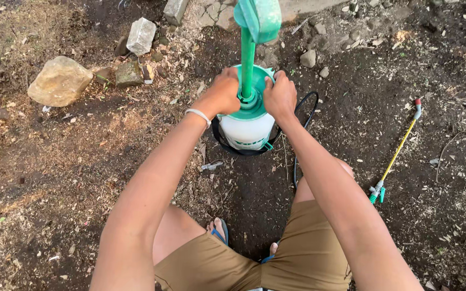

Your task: The person assembles a manual garden sprayer by attaching the pump handle, securing the lid, and connecting the spray wand. They then fill the tank with water using a green scoop and reattach the pump mechanism before placing the sprayer on the ground.

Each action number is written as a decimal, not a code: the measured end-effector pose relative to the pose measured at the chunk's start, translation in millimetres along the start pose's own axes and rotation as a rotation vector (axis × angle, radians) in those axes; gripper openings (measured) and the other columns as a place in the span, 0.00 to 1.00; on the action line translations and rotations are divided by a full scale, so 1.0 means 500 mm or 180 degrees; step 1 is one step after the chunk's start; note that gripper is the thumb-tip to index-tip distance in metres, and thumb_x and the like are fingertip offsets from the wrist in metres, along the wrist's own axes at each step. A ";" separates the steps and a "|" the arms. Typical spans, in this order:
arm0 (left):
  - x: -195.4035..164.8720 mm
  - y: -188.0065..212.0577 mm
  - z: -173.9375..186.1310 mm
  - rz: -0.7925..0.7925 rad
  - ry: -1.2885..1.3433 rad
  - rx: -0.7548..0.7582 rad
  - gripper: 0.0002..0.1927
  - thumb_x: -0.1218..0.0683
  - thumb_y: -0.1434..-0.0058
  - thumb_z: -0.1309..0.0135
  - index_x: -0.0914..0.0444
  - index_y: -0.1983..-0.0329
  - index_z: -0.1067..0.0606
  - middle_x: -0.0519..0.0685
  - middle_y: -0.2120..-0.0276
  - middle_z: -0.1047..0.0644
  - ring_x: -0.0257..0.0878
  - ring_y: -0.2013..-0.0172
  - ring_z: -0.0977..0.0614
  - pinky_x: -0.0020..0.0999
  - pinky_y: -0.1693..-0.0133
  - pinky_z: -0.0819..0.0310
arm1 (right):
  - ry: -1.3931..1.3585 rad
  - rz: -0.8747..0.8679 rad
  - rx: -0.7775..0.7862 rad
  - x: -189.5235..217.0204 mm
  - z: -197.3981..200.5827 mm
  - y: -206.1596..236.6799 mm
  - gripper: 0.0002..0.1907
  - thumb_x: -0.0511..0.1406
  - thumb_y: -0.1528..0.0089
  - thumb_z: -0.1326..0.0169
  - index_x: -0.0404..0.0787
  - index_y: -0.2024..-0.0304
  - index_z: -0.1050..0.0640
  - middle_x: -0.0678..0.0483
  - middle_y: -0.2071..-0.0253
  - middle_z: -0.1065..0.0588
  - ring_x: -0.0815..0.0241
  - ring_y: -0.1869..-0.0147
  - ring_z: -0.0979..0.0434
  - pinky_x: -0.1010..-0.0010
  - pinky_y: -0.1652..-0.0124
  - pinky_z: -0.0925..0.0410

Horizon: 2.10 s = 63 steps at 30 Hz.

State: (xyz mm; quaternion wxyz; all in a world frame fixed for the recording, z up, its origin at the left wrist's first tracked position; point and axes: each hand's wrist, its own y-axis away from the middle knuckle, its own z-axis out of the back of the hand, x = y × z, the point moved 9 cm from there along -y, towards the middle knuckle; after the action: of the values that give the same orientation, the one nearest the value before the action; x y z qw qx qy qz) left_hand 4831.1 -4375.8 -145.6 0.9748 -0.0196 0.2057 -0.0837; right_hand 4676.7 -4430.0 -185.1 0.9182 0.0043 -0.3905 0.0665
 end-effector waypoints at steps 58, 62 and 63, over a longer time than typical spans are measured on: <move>-0.014 0.012 0.201 -0.0524 0.1166 -0.1609 0.19 0.59 0.41 0.33 0.58 0.47 0.23 0.51 0.55 0.20 0.43 0.52 0.20 0.39 0.48 0.25 | 0.0215 0.0340 0.0157 0.038 -0.052 -0.070 0.16 0.42 0.34 0.45 0.34 0.56 0.24 0.34 0.59 0.22 0.31 0.51 0.22 0.45 0.52 0.31; 0.029 0.001 0.201 -0.0032 0.2050 -0.1528 0.16 0.58 0.39 0.36 0.58 0.48 0.22 0.46 0.58 0.18 0.39 0.56 0.17 0.36 0.52 0.22 | 0.0089 0.0370 0.0169 0.044 -0.049 -0.066 0.15 0.41 0.35 0.46 0.36 0.53 0.24 0.33 0.58 0.23 0.30 0.52 0.23 0.45 0.52 0.31; 0.026 -0.001 0.204 -0.0042 0.1974 -0.1559 0.16 0.58 0.39 0.37 0.59 0.48 0.22 0.46 0.58 0.18 0.39 0.56 0.17 0.36 0.52 0.22 | 0.0125 0.0333 0.0208 0.043 -0.050 -0.066 0.15 0.42 0.34 0.46 0.36 0.54 0.24 0.33 0.58 0.23 0.30 0.51 0.23 0.44 0.51 0.31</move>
State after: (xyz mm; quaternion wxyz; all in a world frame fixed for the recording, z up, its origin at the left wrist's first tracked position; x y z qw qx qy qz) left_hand 4884.1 -4377.9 -57.3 0.8324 -0.2267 0.5041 -0.0404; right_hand 4713.6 -4458.4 -185.7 0.9204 0.0126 -0.3696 0.1272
